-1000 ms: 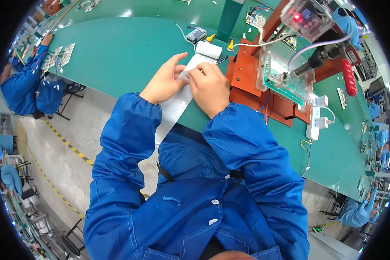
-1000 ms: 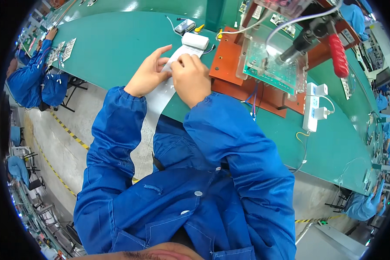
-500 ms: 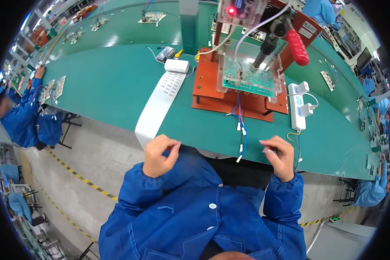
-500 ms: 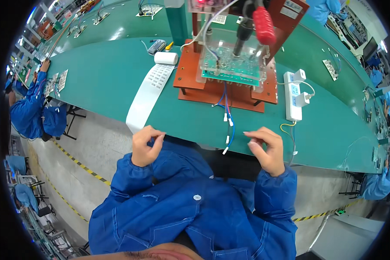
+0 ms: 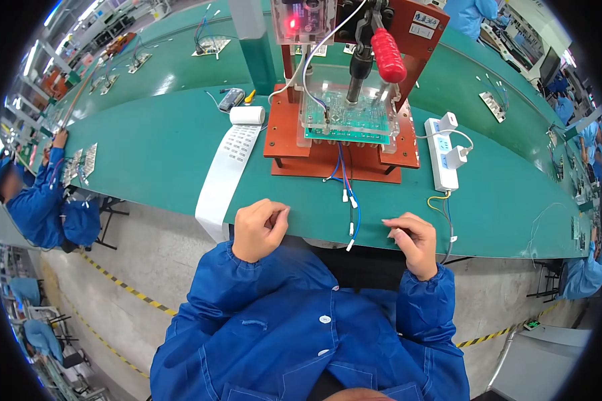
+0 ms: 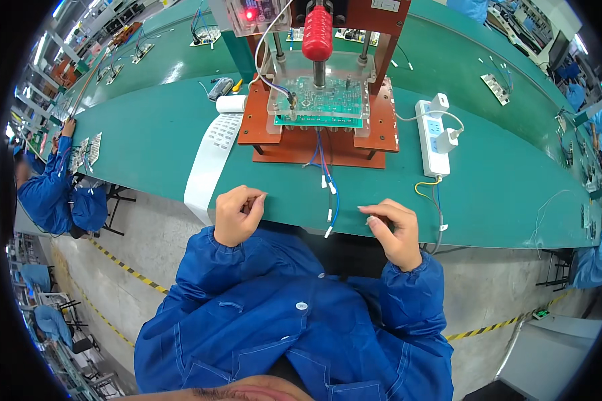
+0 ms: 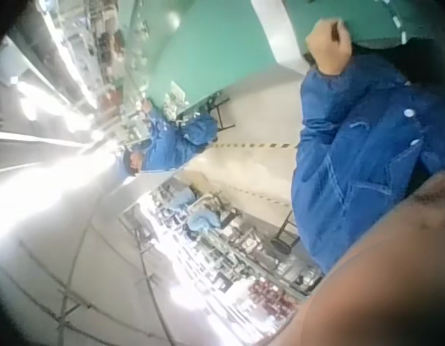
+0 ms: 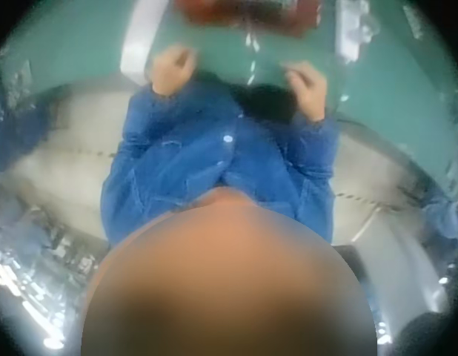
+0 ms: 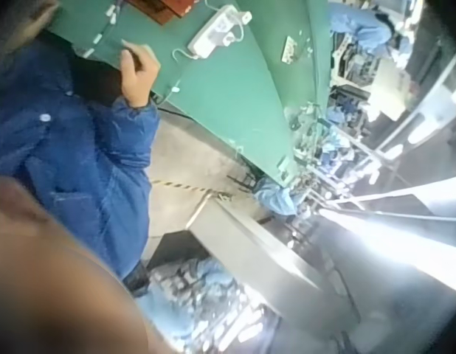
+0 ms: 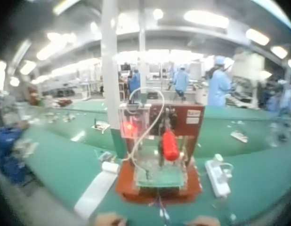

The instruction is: The worker is testing and assembling electronic circuit board components using a testing jig.

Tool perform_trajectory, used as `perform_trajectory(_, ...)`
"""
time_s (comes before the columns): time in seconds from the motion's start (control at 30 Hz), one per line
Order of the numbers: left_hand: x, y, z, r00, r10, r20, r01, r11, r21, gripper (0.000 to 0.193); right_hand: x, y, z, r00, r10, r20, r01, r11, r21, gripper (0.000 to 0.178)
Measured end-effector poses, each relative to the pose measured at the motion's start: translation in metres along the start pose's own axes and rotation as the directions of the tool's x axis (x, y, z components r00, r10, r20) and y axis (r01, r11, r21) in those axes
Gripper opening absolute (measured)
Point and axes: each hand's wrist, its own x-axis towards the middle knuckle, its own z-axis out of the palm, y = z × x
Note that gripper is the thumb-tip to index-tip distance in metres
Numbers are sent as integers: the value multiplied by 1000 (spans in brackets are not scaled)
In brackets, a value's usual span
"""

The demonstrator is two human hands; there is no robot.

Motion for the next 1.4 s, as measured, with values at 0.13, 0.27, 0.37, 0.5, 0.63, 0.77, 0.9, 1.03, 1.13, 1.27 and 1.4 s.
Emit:
perform_trajectory(0.13,0,-5,10,988,-111,-103,111,994,-4,2,19,-33,-4,966,-252,-53,245,962,-117,35)
perform_trajectory(0.27,-3,-2,23,976,13,-218,37,974,225,2,70,-83,11,745,-651,-144,577,738,-349,61)
perform_trajectory(0.37,-7,-5,28,961,137,-242,-50,941,335,6,122,-120,27,545,-830,-114,693,523,-497,62)
perform_trajectory(0.5,-8,-6,29,945,192,-266,-84,926,369,9,178,-127,44,395,-917,54,770,298,-564,46)
perform_trajectory(0.63,-9,-8,29,947,175,-270,-61,922,383,11,181,-140,73,252,-932,-261,647,363,-671,24)
perform_trajectory(0.77,-8,-9,29,938,218,-271,-99,915,391,11,226,-99,36,-64,-997,38,680,-72,-730,35)
perform_trajectory(0.9,-10,-13,30,923,235,-305,-127,934,333,11,225,-97,39,72,-992,-105,850,116,-514,41)
perform_trajectory(1.03,-9,-11,30,930,220,-295,-125,943,309,9,211,-133,37,188,-944,-271,769,314,-557,49)
perform_trajectory(1.13,-13,-12,27,931,194,-309,-94,946,311,8,235,-197,4,647,-698,-306,645,715,-268,40)
perform_trajectory(1.27,-5,-7,30,920,262,-292,-181,944,275,8,290,-213,-19,582,-763,-282,177,457,-871,49)
perform_trajectory(1.4,-16,-16,23,930,180,-321,-77,947,311,7,203,-133,30,219,-899,-379,421,438,-794,34)
